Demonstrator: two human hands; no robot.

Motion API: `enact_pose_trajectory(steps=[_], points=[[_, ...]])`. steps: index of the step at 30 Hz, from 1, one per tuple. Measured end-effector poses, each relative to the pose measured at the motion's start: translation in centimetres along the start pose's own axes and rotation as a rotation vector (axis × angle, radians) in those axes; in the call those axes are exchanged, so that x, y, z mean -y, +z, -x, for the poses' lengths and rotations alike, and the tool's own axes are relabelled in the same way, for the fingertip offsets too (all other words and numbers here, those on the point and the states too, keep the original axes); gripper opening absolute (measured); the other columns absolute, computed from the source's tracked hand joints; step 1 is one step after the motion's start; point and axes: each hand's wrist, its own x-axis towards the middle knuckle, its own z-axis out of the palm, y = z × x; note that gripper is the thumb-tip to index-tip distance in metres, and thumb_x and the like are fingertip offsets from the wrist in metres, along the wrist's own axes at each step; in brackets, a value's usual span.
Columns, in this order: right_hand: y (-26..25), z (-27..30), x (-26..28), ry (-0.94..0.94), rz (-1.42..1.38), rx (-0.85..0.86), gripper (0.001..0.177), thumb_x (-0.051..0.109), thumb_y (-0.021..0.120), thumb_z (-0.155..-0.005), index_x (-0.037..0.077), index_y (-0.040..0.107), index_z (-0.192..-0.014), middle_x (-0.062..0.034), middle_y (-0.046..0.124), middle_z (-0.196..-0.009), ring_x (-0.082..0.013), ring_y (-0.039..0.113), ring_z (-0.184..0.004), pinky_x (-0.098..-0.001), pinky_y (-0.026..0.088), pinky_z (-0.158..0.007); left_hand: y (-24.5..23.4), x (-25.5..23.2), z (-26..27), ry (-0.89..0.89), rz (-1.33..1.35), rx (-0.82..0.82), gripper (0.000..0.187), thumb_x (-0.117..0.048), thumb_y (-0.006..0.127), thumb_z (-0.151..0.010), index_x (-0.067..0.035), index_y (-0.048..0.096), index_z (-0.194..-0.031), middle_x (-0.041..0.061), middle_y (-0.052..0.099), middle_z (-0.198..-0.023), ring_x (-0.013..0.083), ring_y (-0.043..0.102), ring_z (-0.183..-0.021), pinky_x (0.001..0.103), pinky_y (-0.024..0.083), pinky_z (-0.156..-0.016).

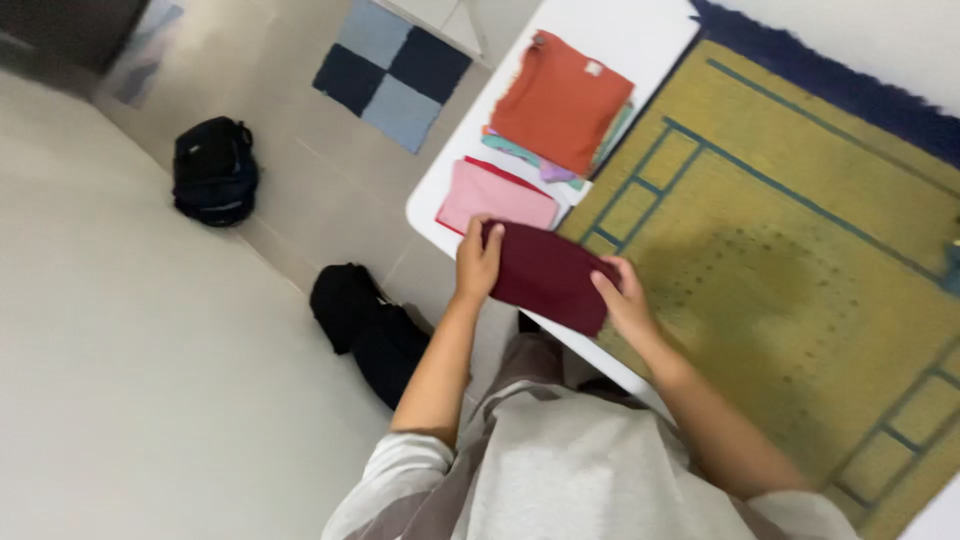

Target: The person is ironing a blue dress and folding several shirts and cloths on a table.

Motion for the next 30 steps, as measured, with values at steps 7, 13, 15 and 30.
enact_pose_trajectory(steps=[7,13,15,30], points=[[9.9,-10.1,3.3,-0.036,-0.045,0.041,0.034,0.022,0.062,-0.105,0.005,0.053,-0.133,-0.0051,0.066,-0.117,-0.0098,0.062,-0.105,-0.0274,0.052,-0.092,-4.6,7.0,-12.4,0.135,-0.023,-0.006,0.024,-0.021,0.065,-0.1,-0.005,0.062,-0.117,0.018,0.074,-0.103,0.0317,0.073,-0.096,0.038,0.055,-0.086],[9.7,-12.0,-2.4,0.062,0.362,-0.133,0.041,0.024,0.065,-0.099,0.005,0.052,-0.133,-0.0073,0.067,-0.107,-0.0117,0.063,-0.095,-0.0292,0.052,-0.083,-3.8,9.3,-14.3,0.178,-0.11,0.133,0.026,-0.023,0.067,-0.098,-0.006,0.064,-0.118,0.019,0.074,-0.108,0.0393,0.07,-0.103,0.042,0.055,-0.087],[9.0,-11.4,-4.5,0.044,0.29,-0.158,0.048,0.023,0.069,-0.099,0.005,0.051,-0.14,-0.0128,0.06,-0.102,-0.016,0.055,-0.087,-0.0325,0.049,-0.078,-3.7,8.8,-14.0,0.214,0.044,0.074,0.022,-0.023,0.066,-0.099,-0.009,0.064,-0.116,0.016,0.075,-0.106,0.0355,0.075,-0.1,0.041,0.057,-0.086],[15.8,-10.4,3.6,-0.293,1.241,0.003,0.088,0.047,0.07,-0.086,0.011,0.033,-0.157,-0.0151,0.026,-0.166,-0.0354,0.02,-0.155,-0.0667,0.013,-0.12,-2.0,9.0,-12.6,0.625,-0.44,0.533,0.065,-0.038,0.052,-0.102,-0.01,0.038,-0.16,0.016,0.026,-0.17,0.043,0.022,-0.157,0.062,0.014,-0.124]])
